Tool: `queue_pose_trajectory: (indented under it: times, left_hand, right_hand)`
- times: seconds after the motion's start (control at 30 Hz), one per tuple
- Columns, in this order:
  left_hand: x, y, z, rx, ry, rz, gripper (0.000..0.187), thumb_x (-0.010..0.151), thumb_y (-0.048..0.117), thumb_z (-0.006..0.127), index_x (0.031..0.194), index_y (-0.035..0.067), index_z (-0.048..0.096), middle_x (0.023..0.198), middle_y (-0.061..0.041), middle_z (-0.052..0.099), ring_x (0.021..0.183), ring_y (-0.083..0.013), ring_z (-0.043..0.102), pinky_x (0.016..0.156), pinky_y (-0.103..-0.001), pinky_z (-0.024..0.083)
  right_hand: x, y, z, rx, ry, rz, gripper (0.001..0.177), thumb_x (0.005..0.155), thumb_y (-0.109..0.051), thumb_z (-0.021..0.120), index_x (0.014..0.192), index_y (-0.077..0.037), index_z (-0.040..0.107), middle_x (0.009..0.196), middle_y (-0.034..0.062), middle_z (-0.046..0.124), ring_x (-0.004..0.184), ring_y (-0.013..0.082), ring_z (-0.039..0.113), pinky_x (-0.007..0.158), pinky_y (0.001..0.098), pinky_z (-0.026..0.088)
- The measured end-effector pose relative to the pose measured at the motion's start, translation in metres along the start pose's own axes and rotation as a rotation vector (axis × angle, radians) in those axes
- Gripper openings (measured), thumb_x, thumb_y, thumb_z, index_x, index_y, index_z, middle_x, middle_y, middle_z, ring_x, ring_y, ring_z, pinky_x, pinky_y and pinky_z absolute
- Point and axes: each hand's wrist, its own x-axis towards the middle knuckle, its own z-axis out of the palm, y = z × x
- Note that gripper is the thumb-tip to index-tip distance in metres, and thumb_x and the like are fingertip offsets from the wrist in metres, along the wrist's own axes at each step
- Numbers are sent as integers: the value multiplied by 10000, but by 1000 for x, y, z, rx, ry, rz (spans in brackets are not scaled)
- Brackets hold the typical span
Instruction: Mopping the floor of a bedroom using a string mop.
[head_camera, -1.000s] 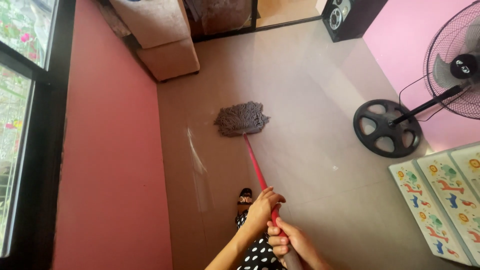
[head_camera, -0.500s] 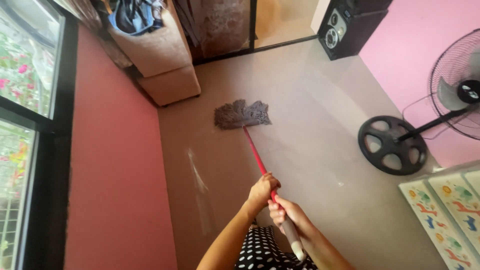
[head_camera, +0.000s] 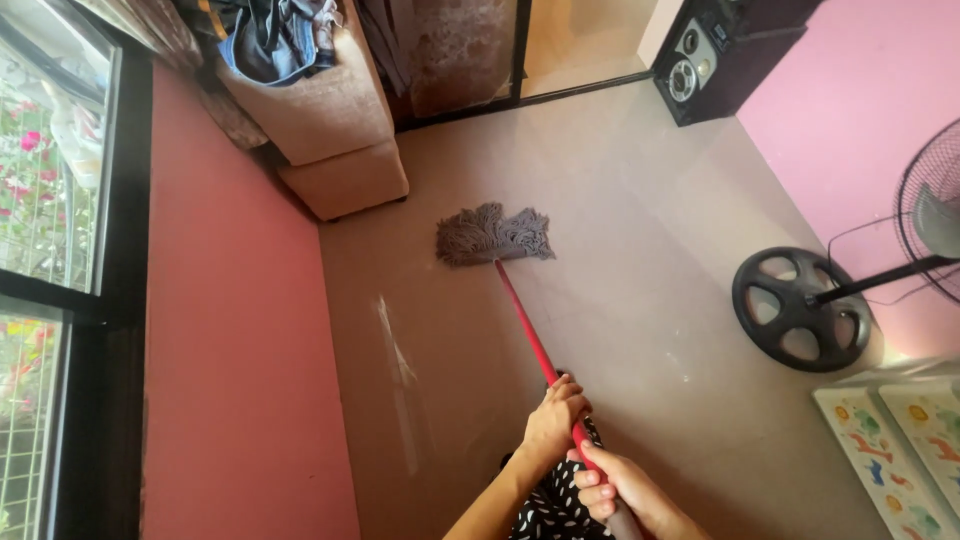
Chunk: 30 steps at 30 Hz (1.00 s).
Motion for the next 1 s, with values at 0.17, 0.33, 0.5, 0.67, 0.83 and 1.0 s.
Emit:
queue_pose_trajectory:
  times: [0.17, 0.33, 0.5, 0.67, 0.83, 1.0]
  left_hand:
    - [68, -33, -10, 1, 96, 62, 250, 989, 164, 449, 1058, 110, 683, 1338, -73, 539, 1449, -293, 284, 1003, -469, 444]
    - [160, -50, -55, 20, 133, 76, 226, 973, 105, 471, 1060, 118, 680, 1336, -88, 551, 1454, -287, 290, 969, -484, 470]
    - [250, -59, -106, 64, 136, 33, 223, 940, 80, 502, 1085, 122, 666, 1327, -72, 553, 1450, -285, 300, 1021, -475, 454]
    - [299, -83, -114, 150, 70, -90, 283, 916, 72, 583, 1183, 152, 630, 1427, -11, 460, 1503, -198, 175, 1045, -411, 451]
    - [276, -68, -100, 118, 184, 33, 219, 889, 108, 653, 1108, 97, 647, 1350, -66, 540, 1471, -291, 249, 1005, -454, 491]
    - [253, -36, -99, 35, 168, -12, 159, 953, 170, 580, 1087, 102, 631, 1305, -44, 557, 1474, -272, 253, 949, -458, 501]
  right_hand:
    - [32, -55, 21, -56, 3, -8, 265, 971, -320, 552, 1067, -74, 555, 642, -8, 368, 440, 43, 283, 359, 207, 212]
    - [102, -142, 34, -70, -54, 15, 236, 979, -305, 523, 1059, -84, 550, 596, -43, 342, 393, 22, 260, 304, 202, 185]
    - [120, -232, 79, -17, -81, -18, 274, 975, -326, 536, 1039, -59, 549, 642, -70, 363, 430, -14, 291, 318, 157, 226]
    - [166, -258, 77, -104, -154, -47, 231, 986, -331, 503, 1046, -109, 481, 603, -75, 358, 412, -10, 276, 337, 160, 211]
    - [159, -248, 52, -10, -193, 32, 276, 973, -385, 520, 1064, -124, 522, 601, -70, 359, 394, 24, 294, 324, 202, 185]
    - [115, -248, 59, -30, -35, 54, 270, 965, -335, 553, 1059, -83, 559, 636, -23, 362, 439, 44, 275, 342, 213, 172]
